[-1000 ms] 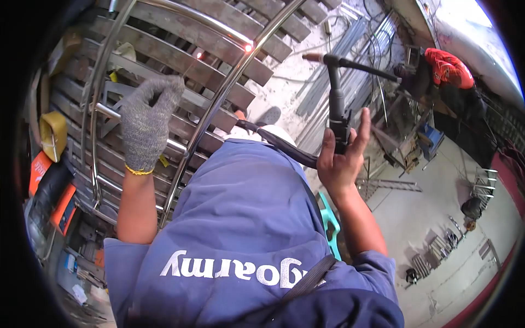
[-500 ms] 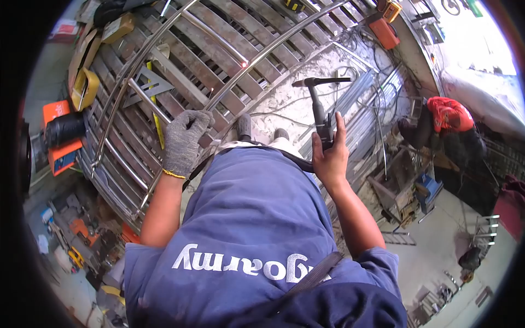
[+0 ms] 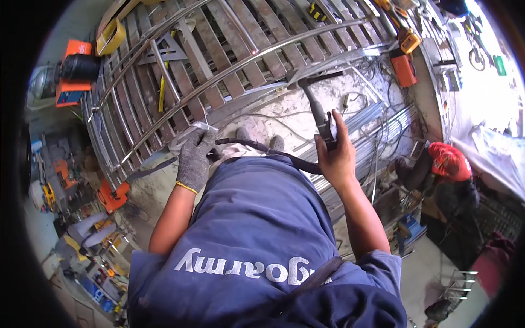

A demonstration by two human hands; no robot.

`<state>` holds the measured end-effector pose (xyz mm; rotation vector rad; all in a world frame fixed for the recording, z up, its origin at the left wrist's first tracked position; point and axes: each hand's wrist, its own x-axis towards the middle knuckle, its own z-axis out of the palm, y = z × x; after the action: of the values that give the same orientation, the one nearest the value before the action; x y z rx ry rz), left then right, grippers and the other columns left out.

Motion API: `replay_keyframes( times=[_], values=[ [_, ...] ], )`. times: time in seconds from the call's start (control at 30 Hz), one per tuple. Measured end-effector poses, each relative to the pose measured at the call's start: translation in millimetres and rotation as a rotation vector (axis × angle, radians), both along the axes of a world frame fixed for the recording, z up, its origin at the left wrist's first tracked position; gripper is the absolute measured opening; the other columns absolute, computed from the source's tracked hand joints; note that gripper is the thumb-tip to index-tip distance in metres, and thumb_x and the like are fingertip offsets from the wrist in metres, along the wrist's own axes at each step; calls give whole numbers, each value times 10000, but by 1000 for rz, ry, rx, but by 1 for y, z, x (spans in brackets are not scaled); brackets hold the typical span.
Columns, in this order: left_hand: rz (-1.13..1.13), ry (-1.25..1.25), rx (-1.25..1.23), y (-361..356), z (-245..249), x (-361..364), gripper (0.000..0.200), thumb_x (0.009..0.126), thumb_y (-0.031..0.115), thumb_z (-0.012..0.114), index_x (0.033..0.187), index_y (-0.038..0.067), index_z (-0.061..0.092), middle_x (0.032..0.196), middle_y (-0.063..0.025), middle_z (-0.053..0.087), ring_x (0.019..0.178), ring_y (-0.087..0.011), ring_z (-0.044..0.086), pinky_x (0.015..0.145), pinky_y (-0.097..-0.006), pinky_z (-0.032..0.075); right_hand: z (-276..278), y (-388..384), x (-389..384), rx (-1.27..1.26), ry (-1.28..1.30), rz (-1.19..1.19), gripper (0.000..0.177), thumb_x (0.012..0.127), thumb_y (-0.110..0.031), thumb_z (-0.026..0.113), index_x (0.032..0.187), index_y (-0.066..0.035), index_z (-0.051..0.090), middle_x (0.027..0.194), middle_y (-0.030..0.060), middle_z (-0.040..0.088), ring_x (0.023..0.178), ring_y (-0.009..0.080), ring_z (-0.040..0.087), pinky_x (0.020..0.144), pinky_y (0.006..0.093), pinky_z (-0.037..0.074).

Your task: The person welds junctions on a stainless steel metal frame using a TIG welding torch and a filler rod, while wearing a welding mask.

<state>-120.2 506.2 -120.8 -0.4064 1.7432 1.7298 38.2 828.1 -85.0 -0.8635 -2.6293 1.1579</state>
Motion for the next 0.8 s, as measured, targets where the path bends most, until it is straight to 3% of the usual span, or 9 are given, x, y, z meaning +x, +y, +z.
replay_keyframes(
  times=[0.07,0.13,0.37,0.4,0.5,0.6,0.63,0.77,0.8],
  values=[
    [57,-20,15,-5,4,2,165,1093,229,699,1097,66,722,855,-14,661,779,-138,686,739,-320,615,16,14,-20,116,93,54,770,963,-142,810,1637,-132,439,1215,267,744,1025,411,775,862,462,597],
    [72,30,27,-16,-4,-4,148,1092,197,694,1119,55,727,867,-30,680,782,-154,698,753,-343,631,49,22,-48,165,68,71,791,951,-154,830,1643,-145,447,813,154,705,659,283,663,670,433,542],
    [109,177,80,-42,7,-29,158,1095,153,675,1129,8,728,869,-39,706,745,-141,690,721,-309,599,170,18,-142,366,152,283,740,948,-14,785,1627,-106,505,1199,140,766,862,129,676,804,320,563],
    [89,188,74,-45,3,-31,171,1102,171,661,1089,11,720,841,-37,694,742,-138,685,717,-302,585,194,6,-152,252,8,214,742,947,8,772,1631,-101,502,1252,120,751,884,104,657,812,296,552],
    [137,200,163,-37,2,-35,215,1124,209,608,1036,29,687,800,-34,658,722,-143,668,738,-306,576,229,5,-186,353,-95,374,769,938,84,709,1648,-99,478,1173,16,735,941,68,611,850,249,514],
    [195,130,187,-5,20,-44,209,1126,201,598,1060,21,683,802,-48,658,701,-152,664,729,-299,562,249,8,-224,379,-290,477,816,919,76,693,1659,-196,483,1020,19,699,867,114,588,796,301,505],
    [137,170,153,5,28,-49,226,1125,205,593,1074,1,676,807,-55,660,687,-155,664,715,-295,545,253,-2,-243,475,-426,475,817,924,87,677,1664,-191,468,1019,25,706,898,134,618,836,308,521],
    [70,473,16,63,13,-63,240,1109,212,611,1032,4,703,758,-27,635,647,-115,618,642,-297,510,215,41,-300,379,-329,848,733,928,82,683,1615,-132,542,1036,80,740,919,119,662,869,319,561],
    [110,424,31,80,11,-68,235,1105,212,618,1025,11,710,752,-22,630,641,-107,607,633,-292,504,210,45,-319,522,-399,932,736,937,58,696,1626,-138,527,1015,89,756,882,130,684,859,324,574]
  ],
)
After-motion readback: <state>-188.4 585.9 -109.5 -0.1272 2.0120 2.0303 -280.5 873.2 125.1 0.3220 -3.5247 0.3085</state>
